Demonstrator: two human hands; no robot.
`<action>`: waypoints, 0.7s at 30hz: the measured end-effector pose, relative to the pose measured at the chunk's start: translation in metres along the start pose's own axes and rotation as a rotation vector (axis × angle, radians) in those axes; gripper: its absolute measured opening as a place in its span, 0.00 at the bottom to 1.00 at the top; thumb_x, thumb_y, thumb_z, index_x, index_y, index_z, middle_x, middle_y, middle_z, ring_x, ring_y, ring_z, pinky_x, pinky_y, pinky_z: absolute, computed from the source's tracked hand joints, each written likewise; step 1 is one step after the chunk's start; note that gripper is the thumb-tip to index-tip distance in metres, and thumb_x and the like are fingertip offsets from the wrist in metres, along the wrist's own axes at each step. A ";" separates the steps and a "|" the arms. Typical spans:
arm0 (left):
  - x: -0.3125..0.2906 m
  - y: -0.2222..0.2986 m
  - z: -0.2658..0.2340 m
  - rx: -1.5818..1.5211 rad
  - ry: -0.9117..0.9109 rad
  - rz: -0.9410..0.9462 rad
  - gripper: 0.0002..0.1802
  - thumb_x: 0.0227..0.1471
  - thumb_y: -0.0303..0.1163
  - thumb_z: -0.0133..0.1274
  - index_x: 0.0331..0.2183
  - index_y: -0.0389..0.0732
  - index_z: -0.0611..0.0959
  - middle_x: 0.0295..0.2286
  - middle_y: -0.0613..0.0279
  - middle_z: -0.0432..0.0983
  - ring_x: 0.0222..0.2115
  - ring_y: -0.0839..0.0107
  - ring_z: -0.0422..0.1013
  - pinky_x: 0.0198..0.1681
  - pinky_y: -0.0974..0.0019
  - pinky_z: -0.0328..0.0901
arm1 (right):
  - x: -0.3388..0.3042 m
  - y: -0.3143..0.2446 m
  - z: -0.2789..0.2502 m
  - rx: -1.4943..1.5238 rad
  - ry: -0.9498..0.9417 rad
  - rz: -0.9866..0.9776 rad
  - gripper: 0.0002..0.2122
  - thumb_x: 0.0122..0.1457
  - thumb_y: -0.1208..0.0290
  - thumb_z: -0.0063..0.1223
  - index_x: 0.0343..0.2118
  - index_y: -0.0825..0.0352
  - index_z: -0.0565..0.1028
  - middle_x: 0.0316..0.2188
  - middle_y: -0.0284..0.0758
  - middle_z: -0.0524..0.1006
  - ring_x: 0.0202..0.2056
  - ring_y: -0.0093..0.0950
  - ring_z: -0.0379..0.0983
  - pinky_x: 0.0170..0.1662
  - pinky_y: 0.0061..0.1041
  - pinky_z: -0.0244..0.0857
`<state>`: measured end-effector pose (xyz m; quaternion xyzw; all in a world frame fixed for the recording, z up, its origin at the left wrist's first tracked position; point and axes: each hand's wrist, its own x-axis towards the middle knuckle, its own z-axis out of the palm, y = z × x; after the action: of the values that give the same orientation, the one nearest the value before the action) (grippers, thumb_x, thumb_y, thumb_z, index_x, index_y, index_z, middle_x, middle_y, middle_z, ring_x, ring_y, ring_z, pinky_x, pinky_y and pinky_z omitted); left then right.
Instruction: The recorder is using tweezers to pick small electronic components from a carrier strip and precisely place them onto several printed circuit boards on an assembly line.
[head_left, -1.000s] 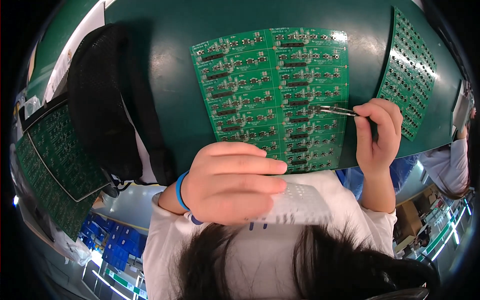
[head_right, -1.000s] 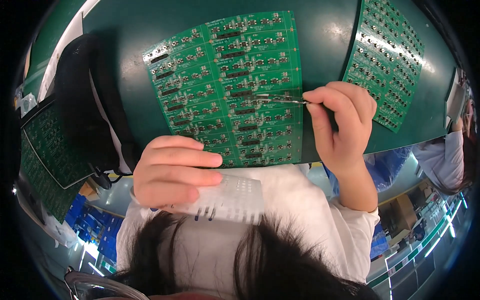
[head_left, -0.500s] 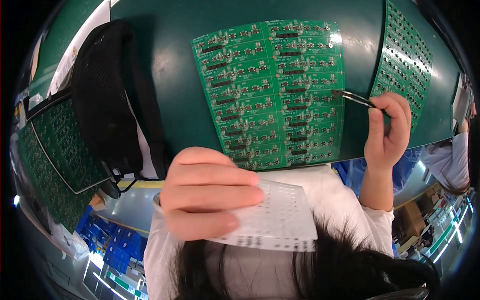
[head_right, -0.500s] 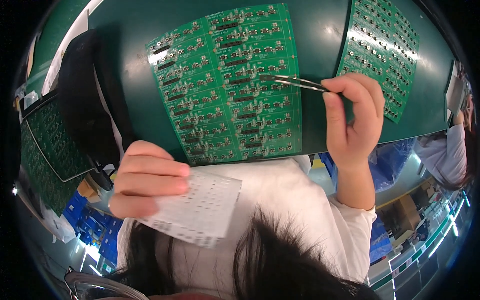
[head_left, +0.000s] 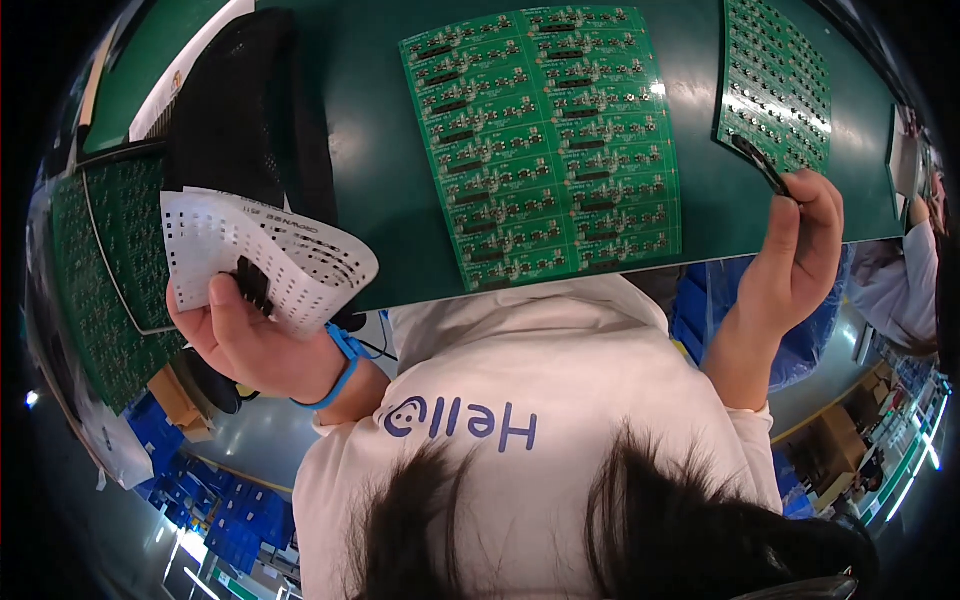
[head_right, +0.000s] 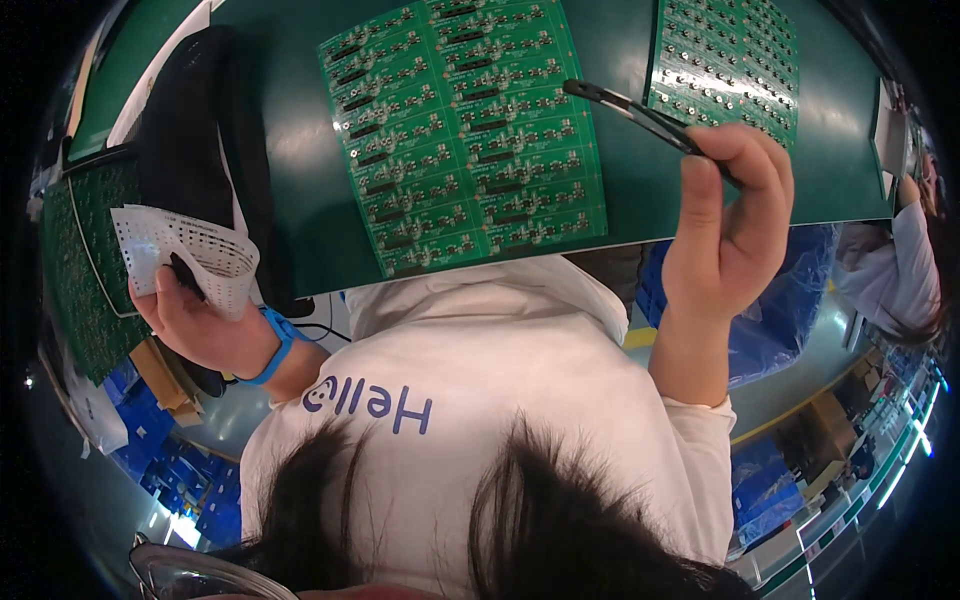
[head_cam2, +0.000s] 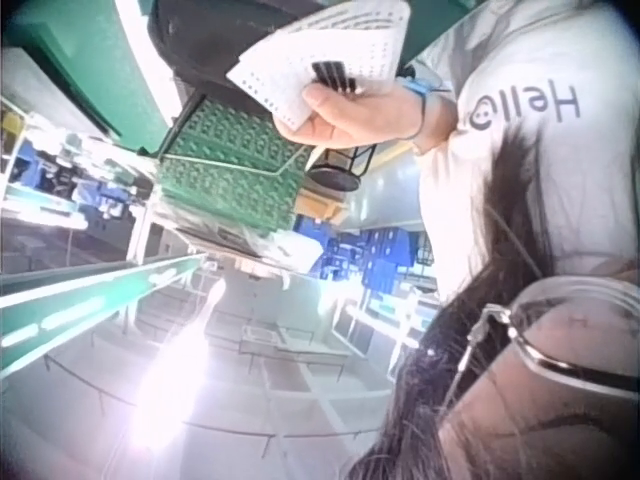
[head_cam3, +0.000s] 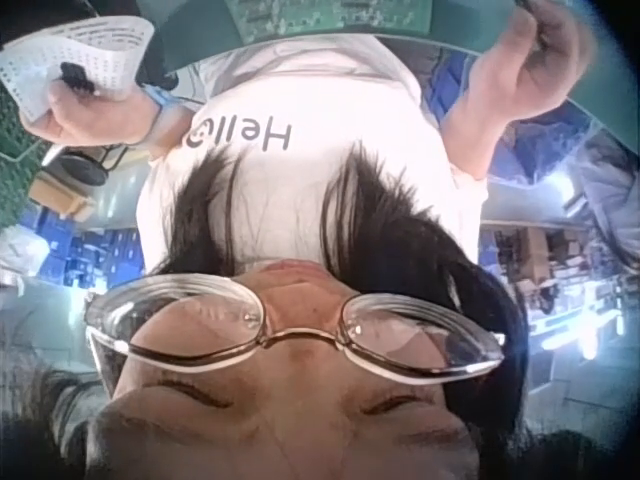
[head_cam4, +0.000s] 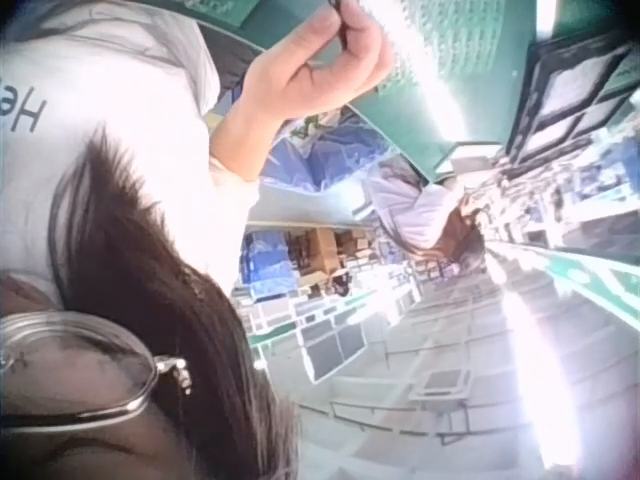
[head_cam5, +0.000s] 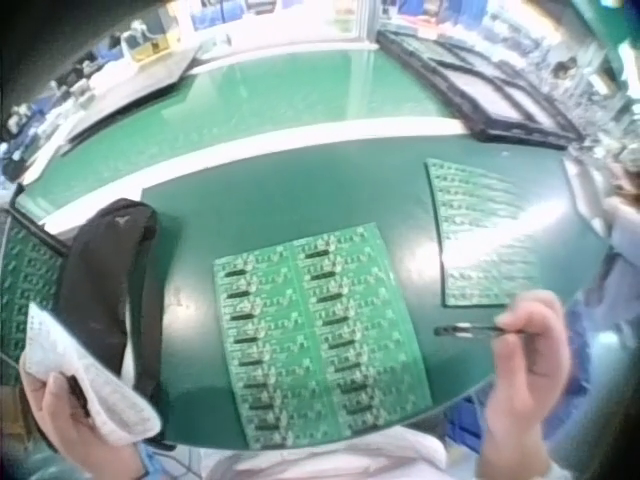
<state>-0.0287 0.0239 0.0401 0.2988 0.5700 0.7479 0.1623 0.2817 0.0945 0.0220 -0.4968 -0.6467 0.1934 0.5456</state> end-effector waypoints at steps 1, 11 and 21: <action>0.000 0.001 -0.002 -0.032 -0.004 0.001 0.21 0.49 0.25 0.46 0.46 0.31 0.69 0.40 0.53 0.71 0.40 0.65 0.70 0.47 0.65 0.66 | -0.002 -0.002 0.002 0.004 0.004 -0.010 0.03 0.55 0.80 0.51 0.32 0.72 0.74 0.35 0.36 0.72 0.36 0.26 0.67 0.41 0.20 0.60; -0.040 0.000 0.020 -0.215 -0.687 -0.599 0.19 0.50 0.16 0.49 0.46 0.30 0.68 0.39 0.55 0.73 0.40 0.73 0.70 0.43 0.72 0.65 | -0.015 -0.034 0.029 -0.160 -0.302 -0.323 0.10 0.41 0.79 0.59 0.28 0.59 0.77 0.27 0.27 0.73 0.30 0.25 0.67 0.36 0.23 0.53; -0.040 0.002 0.019 -0.209 -0.816 -0.590 0.19 0.49 0.18 0.49 0.45 0.31 0.68 0.38 0.57 0.72 0.38 0.76 0.69 0.42 0.73 0.65 | -0.013 -0.036 0.036 -0.259 -0.344 -0.470 0.08 0.43 0.74 0.59 0.28 0.58 0.77 0.26 0.25 0.73 0.29 0.24 0.67 0.37 0.22 0.52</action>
<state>0.0141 0.0140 0.0343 0.3750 0.4424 0.5458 0.6048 0.2328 0.0780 0.0322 -0.3590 -0.8458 0.0590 0.3901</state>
